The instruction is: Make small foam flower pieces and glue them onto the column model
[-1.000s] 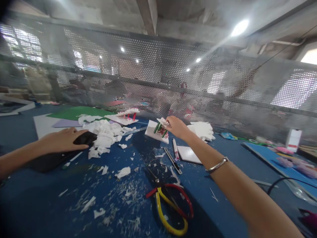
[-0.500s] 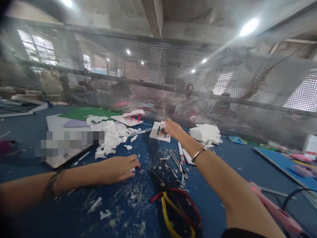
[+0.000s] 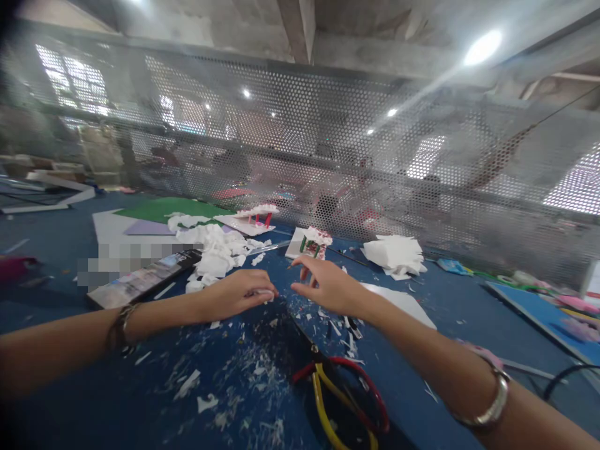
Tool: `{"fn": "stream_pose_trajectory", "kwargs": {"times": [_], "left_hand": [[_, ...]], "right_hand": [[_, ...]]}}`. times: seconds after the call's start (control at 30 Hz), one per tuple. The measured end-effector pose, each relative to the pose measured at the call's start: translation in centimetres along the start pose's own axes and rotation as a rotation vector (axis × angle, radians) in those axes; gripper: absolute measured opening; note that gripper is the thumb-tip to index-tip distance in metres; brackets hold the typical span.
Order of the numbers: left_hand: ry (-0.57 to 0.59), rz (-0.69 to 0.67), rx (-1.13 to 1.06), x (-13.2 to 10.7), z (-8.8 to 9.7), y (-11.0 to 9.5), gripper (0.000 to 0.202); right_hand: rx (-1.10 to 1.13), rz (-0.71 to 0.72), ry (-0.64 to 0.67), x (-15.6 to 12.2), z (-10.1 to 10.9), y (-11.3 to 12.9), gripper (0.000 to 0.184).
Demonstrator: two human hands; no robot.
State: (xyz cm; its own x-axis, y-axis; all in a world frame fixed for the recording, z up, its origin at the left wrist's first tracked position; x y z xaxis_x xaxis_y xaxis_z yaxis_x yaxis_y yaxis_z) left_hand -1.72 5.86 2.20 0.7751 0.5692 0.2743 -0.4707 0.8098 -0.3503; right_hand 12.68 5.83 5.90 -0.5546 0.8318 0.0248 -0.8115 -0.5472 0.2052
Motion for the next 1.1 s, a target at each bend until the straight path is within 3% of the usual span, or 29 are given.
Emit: {"fn": "stream_pose_trajectory", "kwargs": {"times": [0.13,0.3,0.43,0.67,0.87,1.1], "left_hand": [[-0.175,-0.029,-0.041,1.3,1.0,-1.8,0.026],[-0.281,-0.002,-0.247,2.0,1.4,-2.5,0.019],[-0.256,0.0,-0.305,2.1,1.5,-2.6,0.017],[-0.311,-0.173,-0.265,2.2,2.0,-4.8,0.013],[-0.25,-0.117,-0.419,1.5,2.0,-5.9,0.011],[-0.167,-0.066,-0.704,1.4,1.7,-5.4,0.014]], "right_hand": [[0.428,0.014,-0.095,-1.1,-1.2,1.4,0.027],[0.689,-0.043,-0.184,-1.3,-0.9,1.2,0.02],[0.627,-0.082,-0.21,-2.4,0.2,1.3,0.018],[0.099,0.022,-0.301,-5.2,2.0,2.8,0.008],[0.252,0.044,-0.309,-6.4,1.9,3.3,0.008],[0.385,0.001,-0.361,-6.3,1.3,3.1,0.013]]}}
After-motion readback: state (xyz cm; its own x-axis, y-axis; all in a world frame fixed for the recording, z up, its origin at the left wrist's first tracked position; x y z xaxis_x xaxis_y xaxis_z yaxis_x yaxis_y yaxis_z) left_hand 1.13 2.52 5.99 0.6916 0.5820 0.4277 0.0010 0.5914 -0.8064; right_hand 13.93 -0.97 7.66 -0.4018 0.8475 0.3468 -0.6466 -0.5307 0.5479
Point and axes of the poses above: each hand's wrist, its own x-axis towards the middle knuckle, its own z-axis out of the back of the hand, y = z × x, the point moved 4 cm from there along x, towards the middle knuckle, and after that the axes turned 3 degrees about y, right-handed, at the moved point
